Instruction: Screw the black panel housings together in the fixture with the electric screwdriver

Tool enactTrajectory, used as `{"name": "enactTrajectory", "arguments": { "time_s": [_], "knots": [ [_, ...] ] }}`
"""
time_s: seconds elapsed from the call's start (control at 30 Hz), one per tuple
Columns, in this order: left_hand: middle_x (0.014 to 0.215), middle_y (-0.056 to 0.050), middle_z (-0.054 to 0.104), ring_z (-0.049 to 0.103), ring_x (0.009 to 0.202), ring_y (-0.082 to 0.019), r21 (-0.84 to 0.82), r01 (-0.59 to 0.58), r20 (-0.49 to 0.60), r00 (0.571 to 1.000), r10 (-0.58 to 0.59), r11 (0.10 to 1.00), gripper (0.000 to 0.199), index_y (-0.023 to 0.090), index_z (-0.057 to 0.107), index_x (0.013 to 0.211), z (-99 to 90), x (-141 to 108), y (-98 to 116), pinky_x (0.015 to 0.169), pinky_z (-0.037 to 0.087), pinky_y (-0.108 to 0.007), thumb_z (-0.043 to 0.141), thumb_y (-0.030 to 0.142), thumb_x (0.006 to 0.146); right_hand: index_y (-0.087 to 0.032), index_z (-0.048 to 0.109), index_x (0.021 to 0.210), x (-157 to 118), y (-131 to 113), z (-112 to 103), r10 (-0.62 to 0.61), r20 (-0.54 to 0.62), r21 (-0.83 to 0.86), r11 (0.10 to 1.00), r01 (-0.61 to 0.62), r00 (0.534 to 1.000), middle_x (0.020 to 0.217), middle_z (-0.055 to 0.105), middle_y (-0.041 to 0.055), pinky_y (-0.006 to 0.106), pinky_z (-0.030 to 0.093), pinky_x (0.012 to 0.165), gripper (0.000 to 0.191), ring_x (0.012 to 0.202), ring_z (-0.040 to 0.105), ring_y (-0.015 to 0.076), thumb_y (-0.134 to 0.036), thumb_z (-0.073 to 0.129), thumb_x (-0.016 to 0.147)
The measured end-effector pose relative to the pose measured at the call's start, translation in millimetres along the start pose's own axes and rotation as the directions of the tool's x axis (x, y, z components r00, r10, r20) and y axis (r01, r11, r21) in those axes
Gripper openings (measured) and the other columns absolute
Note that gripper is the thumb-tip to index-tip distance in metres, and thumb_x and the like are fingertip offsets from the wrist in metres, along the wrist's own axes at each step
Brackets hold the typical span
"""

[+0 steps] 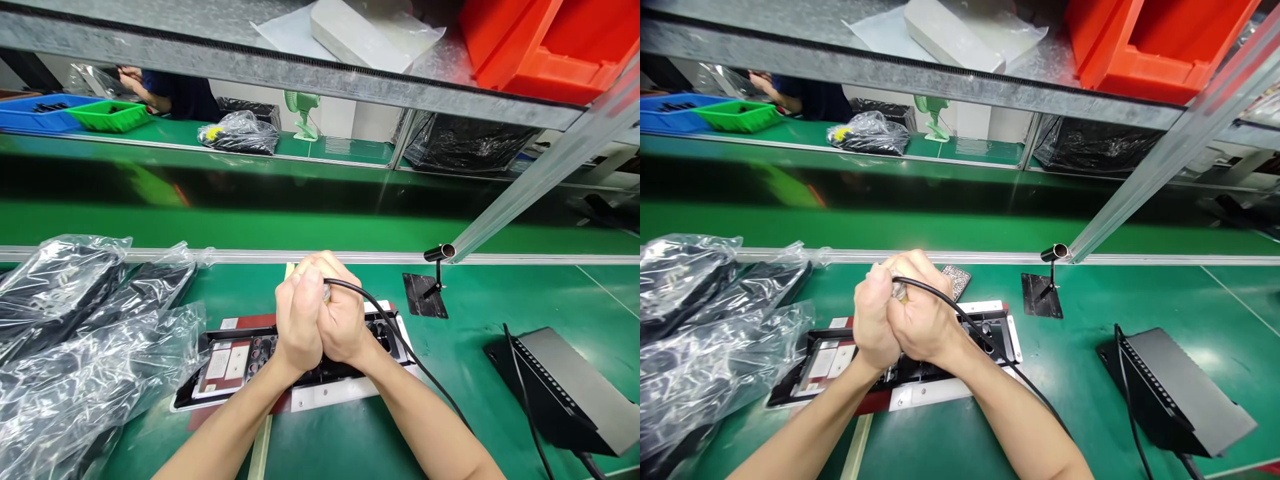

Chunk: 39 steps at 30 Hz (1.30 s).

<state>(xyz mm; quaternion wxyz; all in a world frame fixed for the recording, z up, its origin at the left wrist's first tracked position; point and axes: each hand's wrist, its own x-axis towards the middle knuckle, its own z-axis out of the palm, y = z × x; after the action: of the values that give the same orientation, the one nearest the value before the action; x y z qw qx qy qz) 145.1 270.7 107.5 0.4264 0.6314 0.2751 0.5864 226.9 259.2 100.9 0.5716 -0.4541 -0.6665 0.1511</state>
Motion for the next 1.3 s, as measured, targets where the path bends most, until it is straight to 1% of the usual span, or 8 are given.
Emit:
{"name": "enactTrajectory", "arguments": {
  "time_s": [0.1,0.2,0.4,0.6,0.77,0.97,1.17,1.3],
  "knots": [
    [0.076,-0.002,0.057,0.053,0.071,-0.018,-0.017,-0.012,0.004,1.000,0.012,1.000,0.044,0.020,0.054,0.071,0.5,-0.1,-0.3,0.067,0.043,-0.032,0.036,0.044,0.104,-0.023,0.066,0.086,0.5,0.7,-0.7,-0.026,0.014,-0.018,1.000,0.026,1.000,0.082,0.060,0.0039,0.029,0.050,0.071,0.025,0.075,0.054,0.0172,-0.034,0.048,0.098],
    [0.074,-0.001,0.053,0.050,0.068,-0.017,-0.019,-0.013,0.004,1.000,0.013,1.000,0.044,0.020,0.051,0.070,0.5,0.1,-0.3,0.067,0.042,-0.032,0.036,0.045,0.104,-0.023,0.065,0.084,1.5,-0.3,-1.4,-0.035,0.001,-0.011,0.999,0.035,0.999,0.085,0.061,0.0042,0.029,0.050,0.071,0.022,0.076,0.055,0.0169,-0.032,0.049,0.097],
    [0.074,-0.001,0.052,0.049,0.068,-0.016,-0.030,-0.011,0.022,1.000,0.012,0.999,0.043,0.021,0.049,0.071,0.1,0.0,0.1,0.065,0.042,-0.032,0.035,0.044,0.105,-0.022,0.061,0.080,1.4,-3.2,-0.6,0.008,-0.015,0.022,1.000,-0.008,1.000,0.092,0.065,0.0048,0.028,0.051,0.072,0.021,0.078,0.056,0.0159,-0.032,0.051,0.096],
    [0.073,-0.001,0.052,0.050,0.068,-0.016,-0.047,-0.036,0.012,0.999,0.036,0.998,0.043,0.020,0.051,0.070,2.0,1.0,0.0,0.064,0.041,-0.031,0.036,0.040,0.105,-0.023,0.061,0.085,1.6,-2.4,-2.3,-0.025,-0.012,0.033,0.999,0.025,1.000,0.086,0.063,0.0040,0.029,0.052,0.075,0.014,0.079,0.058,0.0173,-0.027,0.053,0.095],
    [0.070,0.000,0.050,0.048,0.066,-0.015,-0.047,-0.047,-0.010,0.999,0.047,0.998,0.044,0.020,0.050,0.068,2.7,0.5,-2.6,0.062,0.039,-0.031,0.036,0.039,0.105,-0.022,0.062,0.089,1.9,-1.9,-2.7,-0.025,-0.011,0.017,1.000,0.025,1.000,0.095,0.065,0.0051,0.029,0.053,0.074,0.013,0.080,0.059,0.0167,-0.027,0.051,0.094],
    [0.071,-0.001,0.051,0.048,0.066,-0.017,-0.011,-0.026,-0.003,1.000,0.026,1.000,0.046,0.021,0.050,0.067,1.8,1.0,0.4,0.063,0.041,-0.032,0.036,0.043,0.104,-0.023,0.055,0.075,0.8,-1.2,-0.4,-0.010,-0.028,0.057,0.998,0.012,1.000,0.081,0.060,0.0032,0.029,0.052,0.074,0.020,0.079,0.058,0.0172,-0.028,0.054,0.094],
    [0.073,-0.001,0.054,0.050,0.068,-0.016,-0.036,-0.038,0.020,0.999,0.038,0.999,0.044,0.021,0.053,0.069,2.0,1.6,1.9,0.066,0.041,-0.033,0.036,0.039,0.105,-0.023,0.057,0.074,0.4,-1.4,-0.1,-0.006,-0.031,0.061,0.998,0.008,0.999,0.087,0.062,0.0038,0.029,0.052,0.074,0.021,0.079,0.058,0.0162,-0.028,0.055,0.094],
    [0.072,-0.001,0.052,0.048,0.067,-0.016,-0.037,-0.030,0.001,1.000,0.031,0.999,0.044,0.021,0.052,0.069,1.8,0.6,-0.5,0.064,0.041,-0.033,0.036,0.041,0.105,-0.023,0.062,0.083,1.3,-2.2,-0.4,-0.003,-0.027,0.081,0.997,0.005,1.000,0.095,0.066,0.0051,0.030,0.052,0.076,0.016,0.081,0.058,0.0168,-0.031,0.054,0.095]
  ]
}}
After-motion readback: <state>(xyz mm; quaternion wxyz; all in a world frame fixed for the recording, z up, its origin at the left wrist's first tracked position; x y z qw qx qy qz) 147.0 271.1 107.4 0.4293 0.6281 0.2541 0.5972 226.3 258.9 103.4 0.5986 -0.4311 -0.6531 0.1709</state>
